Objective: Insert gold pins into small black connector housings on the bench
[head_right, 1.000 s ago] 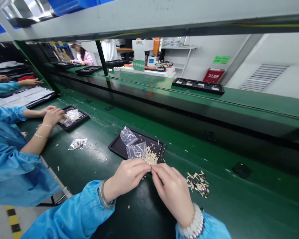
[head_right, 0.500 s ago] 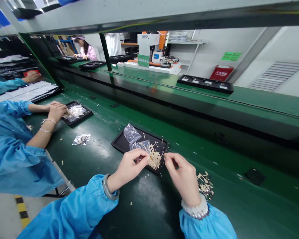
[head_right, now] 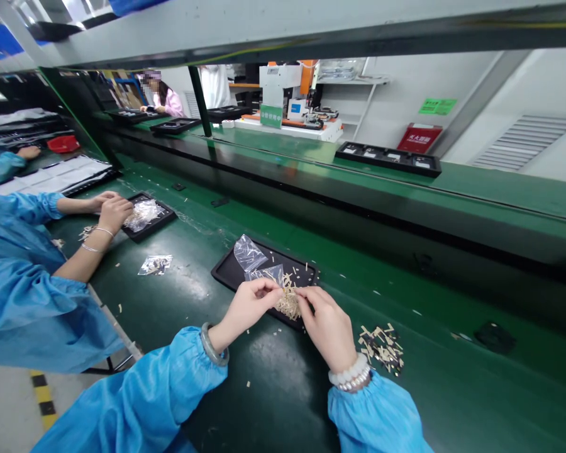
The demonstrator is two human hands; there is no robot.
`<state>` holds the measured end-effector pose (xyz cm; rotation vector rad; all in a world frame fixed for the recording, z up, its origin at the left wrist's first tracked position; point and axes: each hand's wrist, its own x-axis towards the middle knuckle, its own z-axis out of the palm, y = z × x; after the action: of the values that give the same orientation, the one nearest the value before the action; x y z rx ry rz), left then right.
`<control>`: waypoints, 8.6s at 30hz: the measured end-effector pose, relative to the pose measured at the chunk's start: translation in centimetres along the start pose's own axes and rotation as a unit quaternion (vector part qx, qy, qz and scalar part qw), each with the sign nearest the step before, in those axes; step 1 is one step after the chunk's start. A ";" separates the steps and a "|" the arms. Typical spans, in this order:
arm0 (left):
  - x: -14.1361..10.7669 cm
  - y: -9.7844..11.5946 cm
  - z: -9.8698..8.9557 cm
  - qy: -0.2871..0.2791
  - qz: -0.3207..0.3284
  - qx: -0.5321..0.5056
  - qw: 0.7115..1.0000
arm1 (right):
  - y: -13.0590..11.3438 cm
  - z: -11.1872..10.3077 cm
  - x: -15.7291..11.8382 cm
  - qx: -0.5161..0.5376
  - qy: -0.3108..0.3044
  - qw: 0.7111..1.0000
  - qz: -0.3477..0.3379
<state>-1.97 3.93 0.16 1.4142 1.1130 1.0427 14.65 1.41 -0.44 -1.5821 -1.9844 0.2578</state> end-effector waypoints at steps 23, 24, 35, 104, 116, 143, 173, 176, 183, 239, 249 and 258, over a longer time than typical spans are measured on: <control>-0.5 0.5 0.2 -0.040 0.008 0.010 0.999 | 0.4 -3.6 -6.3 -0.073 -0.167 0.981 -0.070; -0.6 0.5 0.3 -0.048 0.008 0.004 0.999 | 0.7 -3.3 -7.0 -0.076 -0.171 0.980 -0.068; -0.5 0.5 0.4 -0.041 0.005 -0.039 0.998 | 0.3 -2.0 -6.5 -0.042 -0.088 0.994 -0.055; -1.1 1.6 0.4 -0.020 -0.020 -0.075 0.997 | -3.5 -0.2 -0.5 0.165 0.215 0.960 0.073; -0.9 0.3 0.4 -0.035 0.041 0.022 0.998 | -0.6 0.7 0.2 0.053 0.037 0.998 -0.018; -1.8 0.8 0.6 -0.058 0.124 0.197 0.971 | 2.8 -0.1 -5.2 0.003 0.060 0.996 -0.072; -1.9 1.1 0.6 -0.055 0.147 0.180 0.971 | 2.0 0.0 -4.7 -0.198 -0.015 0.962 -0.186; -1.9 1.1 0.6 -0.054 0.147 0.183 0.971 | 2.0 -0.6 -4.7 -0.176 -0.010 0.968 -0.180; -1.8 1.3 0.6 -0.061 0.143 0.182 0.971 | 5.8 -4.2 -7.4 -0.162 0.074 0.981 -0.081; -3.6 1.8 2.0 -0.070 0.032 -0.088 0.993 | -4.1 -0.9 -4.1 0.362 0.093 0.915 0.152; -3.7 1.8 1.9 -0.043 0.063 -0.075 0.994 | -4.5 -0.5 -4.2 0.413 0.101 0.884 0.196; -3.5 1.9 1.6 -0.029 0.142 -0.001 0.989 | -4.3 -0.6 -3.9 0.319 0.143 0.928 0.131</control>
<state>-0.93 0.10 1.70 1.6240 0.8847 1.1936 11.88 -3.61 0.90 -1.3443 -1.2767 0.6623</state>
